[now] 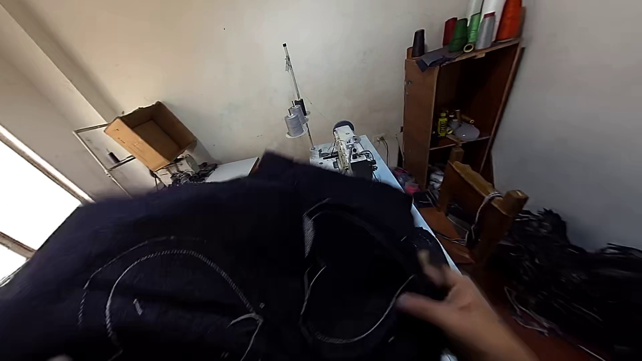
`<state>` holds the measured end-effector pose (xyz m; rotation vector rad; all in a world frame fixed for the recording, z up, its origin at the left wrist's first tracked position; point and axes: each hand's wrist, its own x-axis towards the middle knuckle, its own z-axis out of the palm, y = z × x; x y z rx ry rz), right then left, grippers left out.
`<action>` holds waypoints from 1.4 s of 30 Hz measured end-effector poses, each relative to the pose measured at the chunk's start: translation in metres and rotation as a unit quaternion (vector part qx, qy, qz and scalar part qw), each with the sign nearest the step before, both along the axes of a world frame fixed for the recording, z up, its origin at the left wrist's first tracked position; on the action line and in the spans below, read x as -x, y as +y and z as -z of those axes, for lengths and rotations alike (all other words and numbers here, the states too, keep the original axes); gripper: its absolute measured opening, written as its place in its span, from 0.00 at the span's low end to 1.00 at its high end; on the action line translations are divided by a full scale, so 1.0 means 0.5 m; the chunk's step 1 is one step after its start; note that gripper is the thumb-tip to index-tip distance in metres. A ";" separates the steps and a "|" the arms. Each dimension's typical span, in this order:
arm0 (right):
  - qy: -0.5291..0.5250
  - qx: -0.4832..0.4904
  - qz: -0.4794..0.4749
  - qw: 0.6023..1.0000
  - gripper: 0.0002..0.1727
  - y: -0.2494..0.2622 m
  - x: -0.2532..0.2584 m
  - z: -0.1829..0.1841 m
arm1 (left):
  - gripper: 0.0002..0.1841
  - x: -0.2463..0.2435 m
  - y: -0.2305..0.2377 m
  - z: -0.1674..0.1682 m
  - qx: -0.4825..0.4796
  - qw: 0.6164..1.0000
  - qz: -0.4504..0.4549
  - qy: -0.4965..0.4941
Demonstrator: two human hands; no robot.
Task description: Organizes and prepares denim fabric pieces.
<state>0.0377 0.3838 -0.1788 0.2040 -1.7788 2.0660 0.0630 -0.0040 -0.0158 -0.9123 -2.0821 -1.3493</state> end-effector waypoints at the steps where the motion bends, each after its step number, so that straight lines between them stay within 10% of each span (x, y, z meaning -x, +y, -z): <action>1: -0.003 -0.022 0.033 0.999 0.25 0.045 0.021 -0.032 | 0.18 0.036 0.002 0.007 -0.003 1.000 0.001 -0.013; 6: -0.169 -0.234 0.086 0.954 0.22 0.194 0.200 -0.089 | 0.41 0.276 0.102 0.157 0.018 0.984 -0.172 -0.038; 11: -0.346 -0.474 0.107 0.803 0.48 0.132 0.302 0.029 | 0.49 0.385 0.193 0.299 0.119 0.921 -0.252 -0.273; 15: -0.117 -0.424 0.015 0.898 0.53 -0.135 0.282 0.037 | 0.48 0.404 0.201 0.294 0.206 0.883 -0.265 -0.328; 20: -0.099 -0.481 -0.012 0.871 0.54 -0.285 0.301 0.067 | 0.27 0.314 0.091 0.276 0.232 0.920 -0.233 -0.213; 23: -0.106 -0.502 0.010 0.858 0.55 -0.280 0.304 0.079 | 0.28 0.223 0.007 0.452 0.162 0.937 -0.307 0.020; 27: -0.098 -0.527 0.017 0.844 0.55 -0.278 0.308 0.077 | 0.48 0.149 -0.040 0.707 0.299 0.893 -0.128 -0.311; 29: -0.096 -0.551 0.015 0.829 0.55 -0.284 0.305 0.072 | 0.46 0.156 -0.047 0.780 0.252 0.907 -0.091 -0.325; 33: -0.102 -0.623 0.030 0.775 0.50 -0.298 0.286 0.040 | 0.14 0.155 -0.059 0.752 0.222 0.937 0.002 -0.270; 38: 0.012 -0.620 0.152 0.769 0.33 -0.301 0.227 0.023 | 0.08 0.082 -0.039 0.628 0.236 0.928 -0.068 -0.281; 42: 0.036 -0.690 0.019 0.722 0.12 -0.314 0.138 0.007 | 0.11 0.038 -0.020 0.556 0.302 0.882 -0.100 -0.348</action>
